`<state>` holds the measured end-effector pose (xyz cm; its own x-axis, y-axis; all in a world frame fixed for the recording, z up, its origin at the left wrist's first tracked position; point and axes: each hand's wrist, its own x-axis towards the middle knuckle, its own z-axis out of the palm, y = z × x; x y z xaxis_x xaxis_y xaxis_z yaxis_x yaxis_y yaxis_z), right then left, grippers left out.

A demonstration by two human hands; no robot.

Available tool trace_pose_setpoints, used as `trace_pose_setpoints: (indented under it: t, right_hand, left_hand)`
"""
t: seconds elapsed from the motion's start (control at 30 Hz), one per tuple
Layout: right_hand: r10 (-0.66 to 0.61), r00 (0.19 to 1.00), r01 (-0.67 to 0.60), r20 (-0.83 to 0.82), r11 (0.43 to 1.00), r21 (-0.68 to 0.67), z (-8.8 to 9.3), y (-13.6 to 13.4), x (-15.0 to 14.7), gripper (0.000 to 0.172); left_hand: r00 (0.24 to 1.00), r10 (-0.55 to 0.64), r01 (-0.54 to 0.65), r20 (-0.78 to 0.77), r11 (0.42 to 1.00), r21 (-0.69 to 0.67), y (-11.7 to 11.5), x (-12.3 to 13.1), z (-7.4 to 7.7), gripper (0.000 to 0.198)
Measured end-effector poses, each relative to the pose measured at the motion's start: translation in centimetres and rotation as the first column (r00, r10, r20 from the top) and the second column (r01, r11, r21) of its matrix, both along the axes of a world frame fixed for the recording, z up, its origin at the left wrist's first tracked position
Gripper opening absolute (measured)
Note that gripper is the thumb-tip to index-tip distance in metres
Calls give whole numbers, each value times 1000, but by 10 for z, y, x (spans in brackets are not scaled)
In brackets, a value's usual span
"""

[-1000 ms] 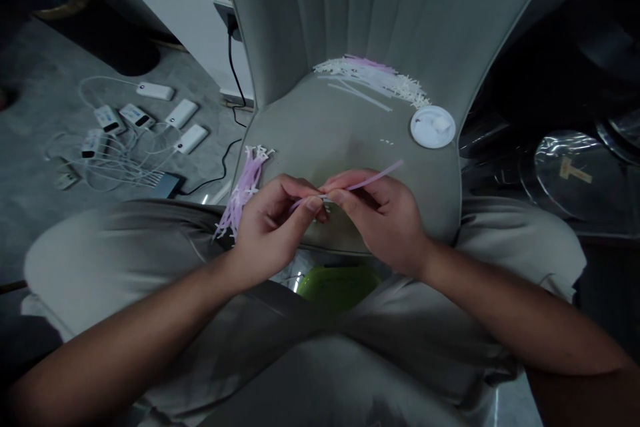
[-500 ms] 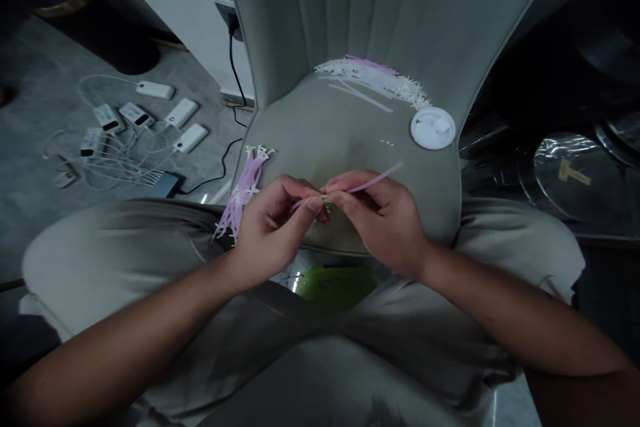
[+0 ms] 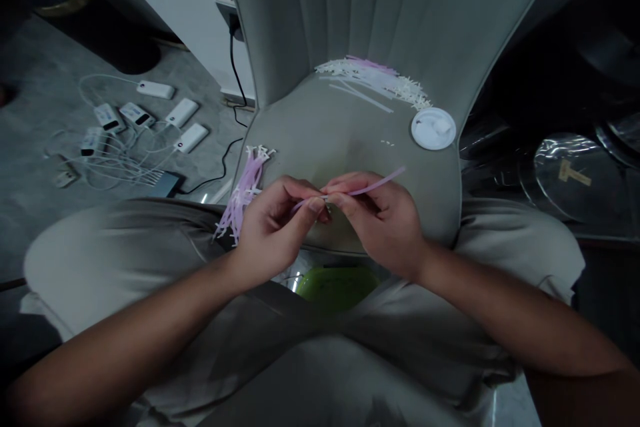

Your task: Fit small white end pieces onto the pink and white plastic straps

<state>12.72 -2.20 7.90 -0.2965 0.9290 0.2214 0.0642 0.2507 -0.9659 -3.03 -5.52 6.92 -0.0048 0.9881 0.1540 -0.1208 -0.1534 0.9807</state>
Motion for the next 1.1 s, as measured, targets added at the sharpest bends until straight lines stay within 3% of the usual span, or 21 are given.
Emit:
trace_pose_setpoints:
  t: [0.4,1.1]
  right_hand:
    - [9,1000,-8,-21,1000,22,1,-1,0,13]
    - [-90,990,94,-109,995,32,2,-8,-8,15]
  left_hand:
    - [1000,-2,2,13,1000,3,-1,1,2,10]
    - [1000,-3,3,17,1000,-13,-4,0,6,11]
